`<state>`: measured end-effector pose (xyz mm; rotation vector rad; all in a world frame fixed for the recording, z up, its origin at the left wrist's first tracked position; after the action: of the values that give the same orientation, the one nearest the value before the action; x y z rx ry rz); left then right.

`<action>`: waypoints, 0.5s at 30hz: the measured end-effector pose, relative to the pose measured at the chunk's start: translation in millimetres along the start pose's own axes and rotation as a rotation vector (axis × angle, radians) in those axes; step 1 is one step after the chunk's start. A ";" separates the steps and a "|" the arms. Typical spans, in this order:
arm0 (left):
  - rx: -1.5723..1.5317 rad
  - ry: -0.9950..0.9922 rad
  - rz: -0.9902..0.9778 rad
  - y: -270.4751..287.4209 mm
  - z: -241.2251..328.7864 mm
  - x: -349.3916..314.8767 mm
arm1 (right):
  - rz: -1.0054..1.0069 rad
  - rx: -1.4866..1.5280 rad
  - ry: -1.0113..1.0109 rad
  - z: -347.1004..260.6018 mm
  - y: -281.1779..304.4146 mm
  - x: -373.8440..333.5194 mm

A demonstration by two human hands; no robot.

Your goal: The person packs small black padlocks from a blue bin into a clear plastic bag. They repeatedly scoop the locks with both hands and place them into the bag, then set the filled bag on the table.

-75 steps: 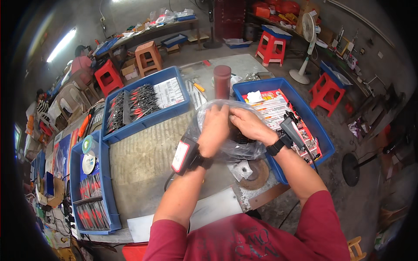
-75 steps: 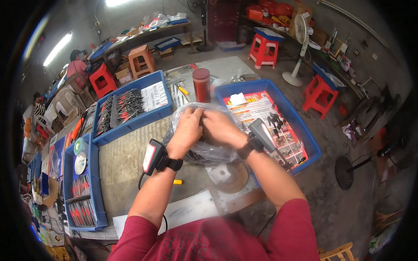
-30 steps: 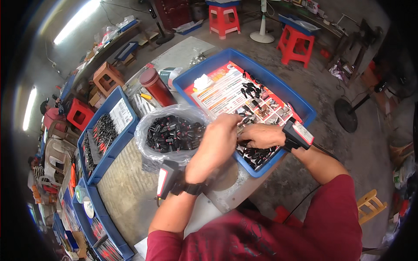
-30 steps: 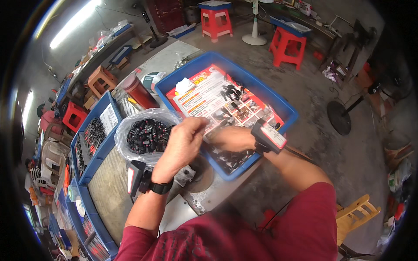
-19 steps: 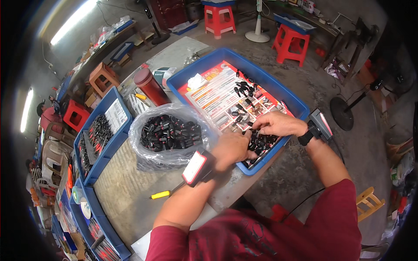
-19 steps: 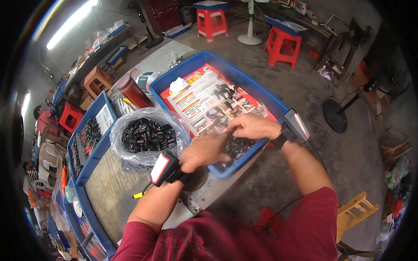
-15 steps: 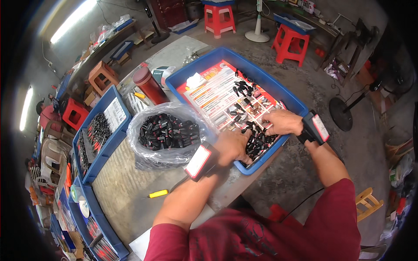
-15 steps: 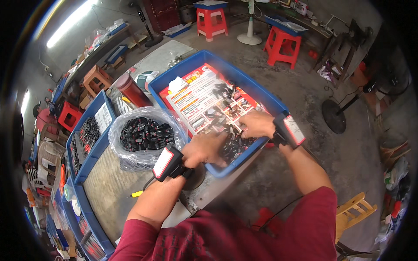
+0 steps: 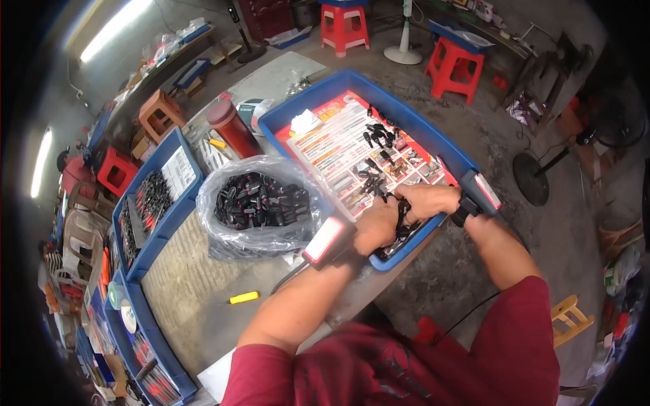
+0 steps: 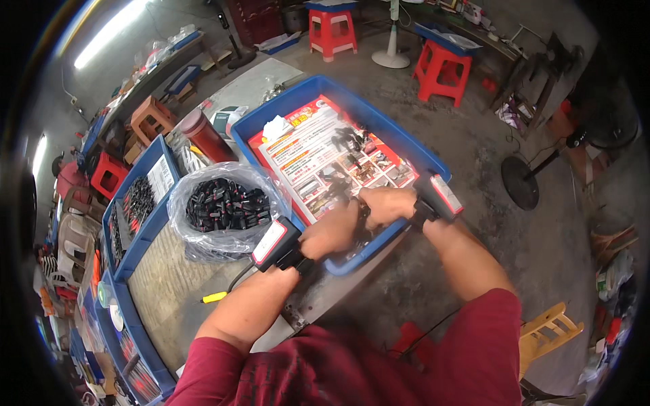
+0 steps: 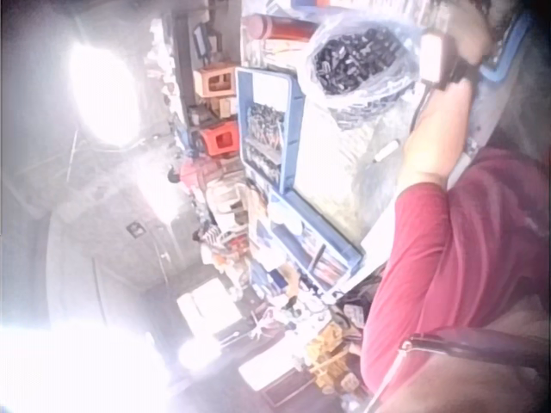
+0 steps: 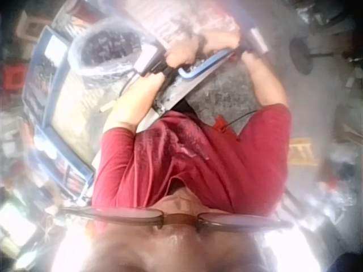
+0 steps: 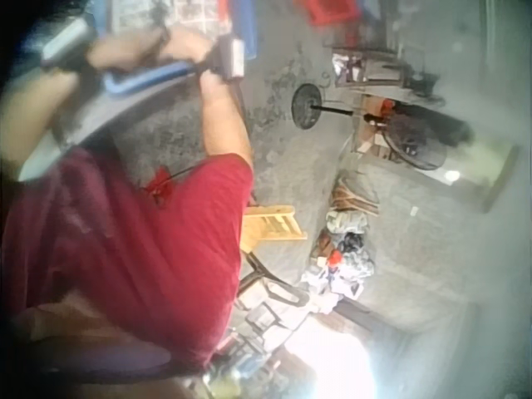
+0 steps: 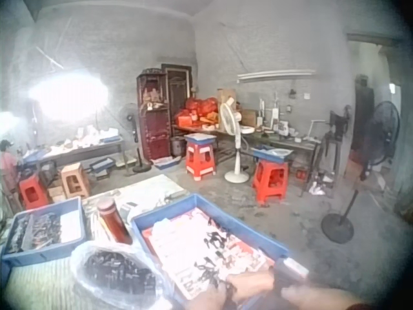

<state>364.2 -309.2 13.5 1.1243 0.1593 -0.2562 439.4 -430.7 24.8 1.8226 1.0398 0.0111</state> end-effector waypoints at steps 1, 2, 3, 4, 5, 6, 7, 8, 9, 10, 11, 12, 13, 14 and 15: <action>-0.057 -0.069 -0.004 -1.6 -4.0 3.6 | -0.002 0.118 0.048 -3.5 0.3 -0.1; -0.080 -0.075 0.033 -5.2 -5.2 5.2 | -0.020 0.177 -0.016 -5.3 0.3 0.3; -0.127 -0.063 0.058 -8.6 -5.5 7.0 | -0.037 0.235 -0.080 -7.1 -0.1 0.3; -0.174 -0.052 0.083 -10.8 -5.7 8.5 | -0.053 0.292 -0.145 -8.4 -0.1 -0.4; -0.230 -0.063 0.092 -10.3 -7.6 10.6 | -0.042 0.366 -0.187 -10.9 -2.1 -0.1; -0.247 -0.078 0.113 -9.3 -7.7 11.7 | -0.032 0.395 -0.188 -13.1 -2.7 0.7; -0.282 -0.076 0.114 -6.8 -8.0 13.0 | -0.041 0.459 -0.196 -14.9 -3.8 1.5; -0.320 -0.061 0.099 -3.5 -8.4 13.9 | -0.059 0.535 -0.236 -15.8 -4.8 2.4; -0.550 0.064 0.017 -1.0 -8.8 14.9 | -0.043 0.769 -0.283 -17.0 -8.8 0.3; -0.576 0.083 0.018 2.8 -8.2 13.2 | 0.009 0.783 -0.230 -18.7 -9.0 0.5; -0.617 0.089 0.046 7.1 -6.9 10.8 | 0.036 0.822 -0.186 -20.8 -8.6 0.8; -0.658 0.097 0.074 11.6 -6.0 8.0 | 0.069 0.853 -0.178 -23.0 -8.4 1.2; -0.694 0.087 0.121 16.4 -5.1 5.1 | 0.130 0.917 -0.158 -24.1 -7.7 -4.8; -0.656 0.025 0.184 22.2 -3.9 2.3 | 0.237 0.814 -0.105 -28.6 -5.7 -5.4; -0.616 -0.035 0.250 28.8 -3.0 -0.2 | 0.325 0.743 -0.010 -35.5 -2.2 -5.2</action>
<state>372.1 -294.7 37.3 0.5189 0.0564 0.0036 419.3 -407.3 43.2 2.6457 0.7738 -0.2135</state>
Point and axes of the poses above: each hand's wrist, its own x-axis towards the middle knuckle, its own y-axis out of the back of the hand, z = x × y, the point moved 2 cm from there along x, towards the middle knuckle, and after that the axes turned 8 degrees about z, right-handed, at the moved point
